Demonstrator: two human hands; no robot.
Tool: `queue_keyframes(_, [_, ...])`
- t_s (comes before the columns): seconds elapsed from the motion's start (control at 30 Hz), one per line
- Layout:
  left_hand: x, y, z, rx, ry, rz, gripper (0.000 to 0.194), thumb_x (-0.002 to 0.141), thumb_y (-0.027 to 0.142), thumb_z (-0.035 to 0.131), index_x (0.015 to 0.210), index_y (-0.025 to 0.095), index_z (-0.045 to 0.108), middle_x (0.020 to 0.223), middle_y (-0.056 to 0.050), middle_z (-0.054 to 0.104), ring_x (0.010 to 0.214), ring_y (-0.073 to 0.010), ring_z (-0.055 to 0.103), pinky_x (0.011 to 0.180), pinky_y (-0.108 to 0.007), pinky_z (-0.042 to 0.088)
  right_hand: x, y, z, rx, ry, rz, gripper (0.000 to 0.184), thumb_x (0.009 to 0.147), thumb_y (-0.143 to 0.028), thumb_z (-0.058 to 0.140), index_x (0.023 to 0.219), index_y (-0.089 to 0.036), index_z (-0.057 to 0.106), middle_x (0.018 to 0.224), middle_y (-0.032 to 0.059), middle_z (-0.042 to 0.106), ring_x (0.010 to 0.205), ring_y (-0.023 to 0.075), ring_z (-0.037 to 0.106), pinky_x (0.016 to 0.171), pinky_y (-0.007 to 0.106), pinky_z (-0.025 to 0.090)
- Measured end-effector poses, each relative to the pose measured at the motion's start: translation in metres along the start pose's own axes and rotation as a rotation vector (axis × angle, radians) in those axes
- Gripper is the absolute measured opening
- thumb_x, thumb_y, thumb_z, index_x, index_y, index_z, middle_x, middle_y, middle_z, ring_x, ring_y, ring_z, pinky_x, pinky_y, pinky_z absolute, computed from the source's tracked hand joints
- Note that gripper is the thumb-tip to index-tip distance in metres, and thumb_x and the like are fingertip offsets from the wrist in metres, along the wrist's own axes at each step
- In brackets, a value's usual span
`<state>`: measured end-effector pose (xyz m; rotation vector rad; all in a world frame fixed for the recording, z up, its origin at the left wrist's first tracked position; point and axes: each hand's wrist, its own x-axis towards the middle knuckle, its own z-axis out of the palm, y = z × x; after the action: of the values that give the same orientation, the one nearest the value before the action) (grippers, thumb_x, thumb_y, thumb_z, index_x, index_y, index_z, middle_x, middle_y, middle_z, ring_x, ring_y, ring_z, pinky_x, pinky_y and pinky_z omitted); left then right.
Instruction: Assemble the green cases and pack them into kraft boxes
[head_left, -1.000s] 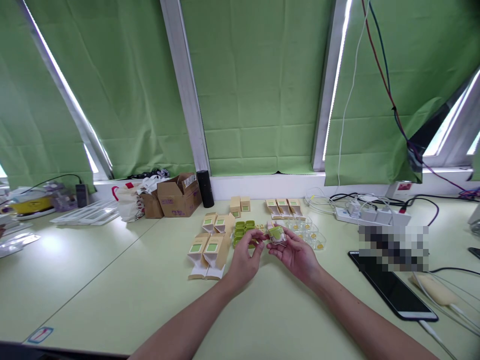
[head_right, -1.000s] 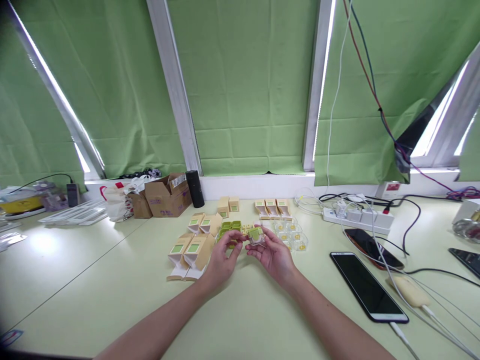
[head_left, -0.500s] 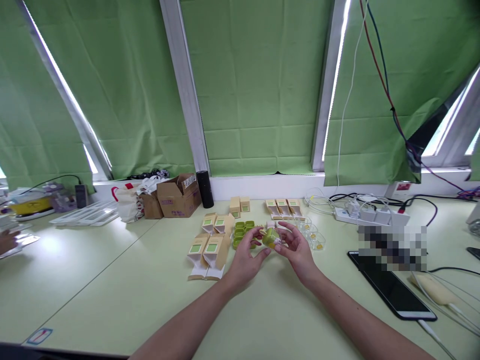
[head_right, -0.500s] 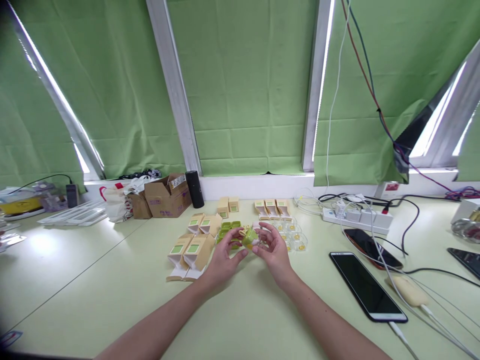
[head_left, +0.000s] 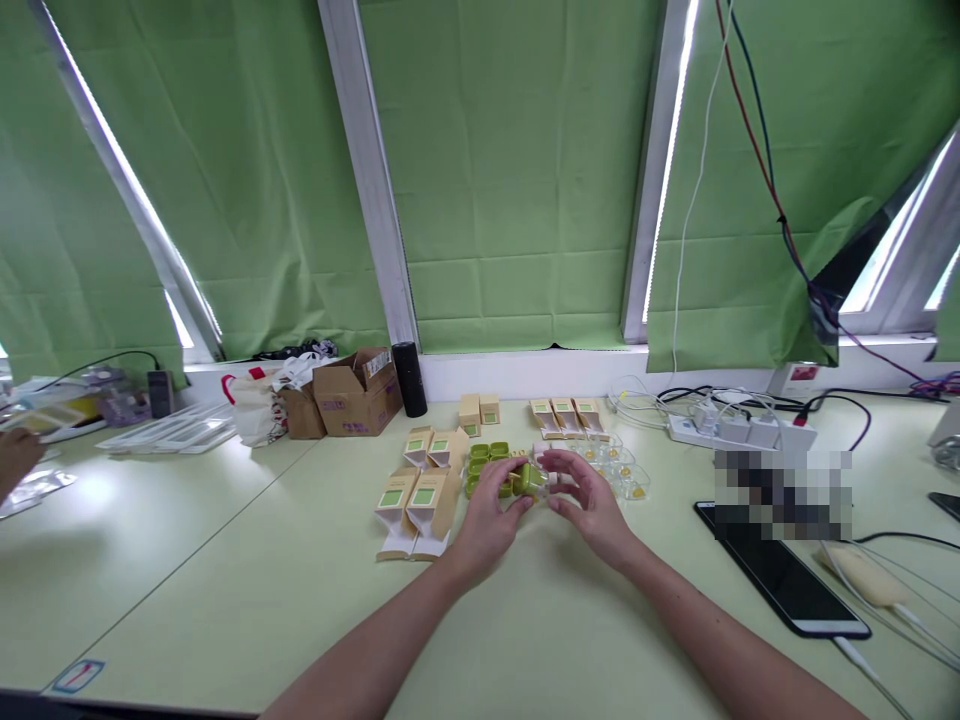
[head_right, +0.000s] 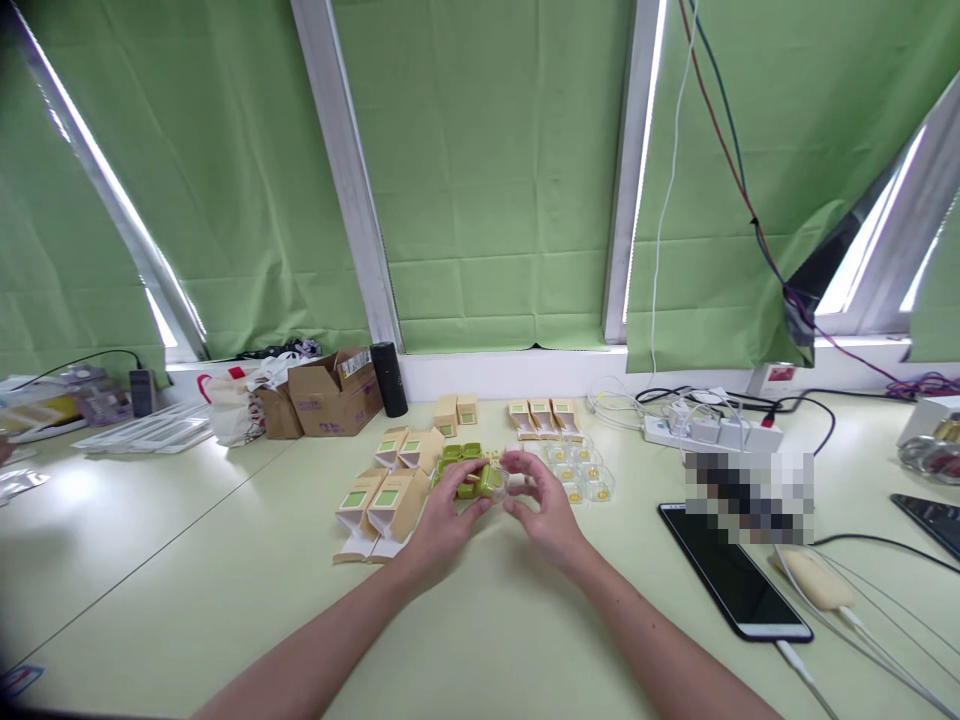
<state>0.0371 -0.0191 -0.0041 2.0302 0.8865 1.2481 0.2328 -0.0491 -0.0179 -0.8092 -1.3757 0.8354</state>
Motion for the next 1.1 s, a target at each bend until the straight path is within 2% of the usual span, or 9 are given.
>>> queue_keyframes(0.13, [0.001, 0.004, -0.007, 0.148, -0.039, 0.082, 0.047, 0.083, 0.014, 0.074, 0.128, 0.026, 0.066, 0.125, -0.010, 0.066, 0.123, -0.0310, 0.056, 0.107, -0.051, 0.048, 0.015, 0.002, -0.018, -0.449, 0.119, -0.120, 0.028, 0.088, -0.027, 0.064, 0.115, -0.030, 0.072, 0.128, 0.0078, 0.071, 0.122, 0.0316, 0.058, 0.099, 0.051, 0.050])
queue_keyframes(0.2, [0.000, 0.007, -0.008, 0.201, -0.090, 0.107, 0.045, 0.083, 0.015, 0.075, 0.126, 0.025, 0.066, 0.123, -0.011, 0.068, 0.121, -0.0322, 0.055, 0.107, -0.052, 0.047, 0.028, 0.003, -0.027, -0.683, 0.130, -0.137, 0.026, 0.090, -0.024, 0.057, 0.111, -0.027, 0.073, 0.124, 0.0078, 0.073, 0.123, 0.0323, 0.056, 0.106, 0.054, 0.045])
queue_keyframes(0.33, [-0.004, 0.009, -0.006, 0.290, -0.189, 0.133, 0.043, 0.081, 0.017, 0.077, 0.122, 0.025, 0.068, 0.120, -0.010, 0.069, 0.118, -0.0341, 0.053, 0.105, -0.054, 0.044, 0.059, 0.002, -0.036, -1.201, -0.103, -0.069, 0.039, 0.095, -0.018, 0.047, 0.124, -0.023, 0.073, 0.130, 0.0088, 0.073, 0.128, 0.0314, 0.052, 0.109, 0.048, 0.039])
queue_keyframes(0.37, [-0.005, 0.009, -0.005, 0.307, -0.207, 0.136, 0.042, 0.080, 0.018, 0.078, 0.121, 0.026, 0.068, 0.119, -0.010, 0.069, 0.118, -0.0343, 0.053, 0.105, -0.054, 0.043, 0.067, 0.002, -0.037, -1.244, -0.130, -0.052, 0.039, 0.096, -0.018, 0.047, 0.125, -0.022, 0.073, 0.132, 0.0103, 0.072, 0.131, 0.0324, 0.049, 0.110, 0.048, 0.036])
queue_keyframes(0.47, [-0.006, 0.007, -0.004, 0.353, -0.245, 0.138, 0.040, 0.080, 0.021, 0.080, 0.118, 0.025, 0.069, 0.117, -0.010, 0.070, 0.117, -0.0350, 0.053, 0.104, -0.055, 0.042, 0.087, 0.006, -0.037, -1.309, -0.190, 0.002, 0.036, 0.101, -0.025, 0.044, 0.116, -0.022, 0.077, 0.135, 0.0114, 0.071, 0.134, 0.0342, 0.046, 0.111, 0.050, 0.031])
queue_keyframes(0.6, [-0.006, 0.005, -0.003, 0.405, -0.284, 0.148, 0.041, 0.078, 0.024, 0.082, 0.117, 0.025, 0.070, 0.114, -0.010, 0.071, 0.115, -0.0354, 0.053, 0.103, -0.055, 0.041, 0.108, 0.021, -0.039, -1.372, -0.253, 0.101, 0.046, 0.106, -0.037, 0.037, 0.106, -0.021, 0.080, 0.130, 0.0121, 0.073, 0.135, 0.0358, 0.046, 0.111, 0.052, 0.029])
queue_keyframes(0.8, [-0.006, 0.005, -0.001, 0.431, -0.319, 0.170, 0.044, 0.079, 0.027, 0.082, 0.121, 0.026, 0.070, 0.114, -0.011, 0.070, 0.115, -0.0364, 0.052, 0.102, -0.055, 0.041, 0.120, 0.039, -0.041, -1.404, -0.270, 0.214, 0.059, 0.108, -0.050, 0.027, 0.115, -0.020, 0.078, 0.126, 0.0161, 0.074, 0.134, 0.0354, 0.050, 0.110, 0.053, 0.029])
queue_keyframes(0.9, [-0.007, 0.006, -0.001, 0.410, -0.305, 0.163, 0.047, 0.081, 0.032, 0.081, 0.127, 0.027, 0.069, 0.119, -0.011, 0.069, 0.118, -0.0374, 0.051, 0.104, -0.056, 0.040, 0.122, 0.044, -0.038, -1.403, -0.277, 0.217, 0.060, 0.108, -0.053, 0.028, 0.114, -0.021, 0.078, 0.124, 0.0159, 0.074, 0.135, 0.0352, 0.050, 0.112, 0.054, 0.027])
queue_keyframes(1.1, [-0.006, 0.012, -0.003, 0.370, -0.218, 0.175, 0.035, 0.092, 0.029, 0.068, 0.127, 0.025, 0.067, 0.121, -0.012, 0.069, 0.121, -0.0365, 0.049, 0.104, -0.056, 0.040, 0.122, 0.045, -0.035, -1.392, -0.235, 0.135, 0.060, 0.110, -0.050, 0.026, 0.111, -0.021, 0.078, 0.125, 0.0142, 0.074, 0.132, 0.0348, 0.051, 0.113, 0.055, 0.026])
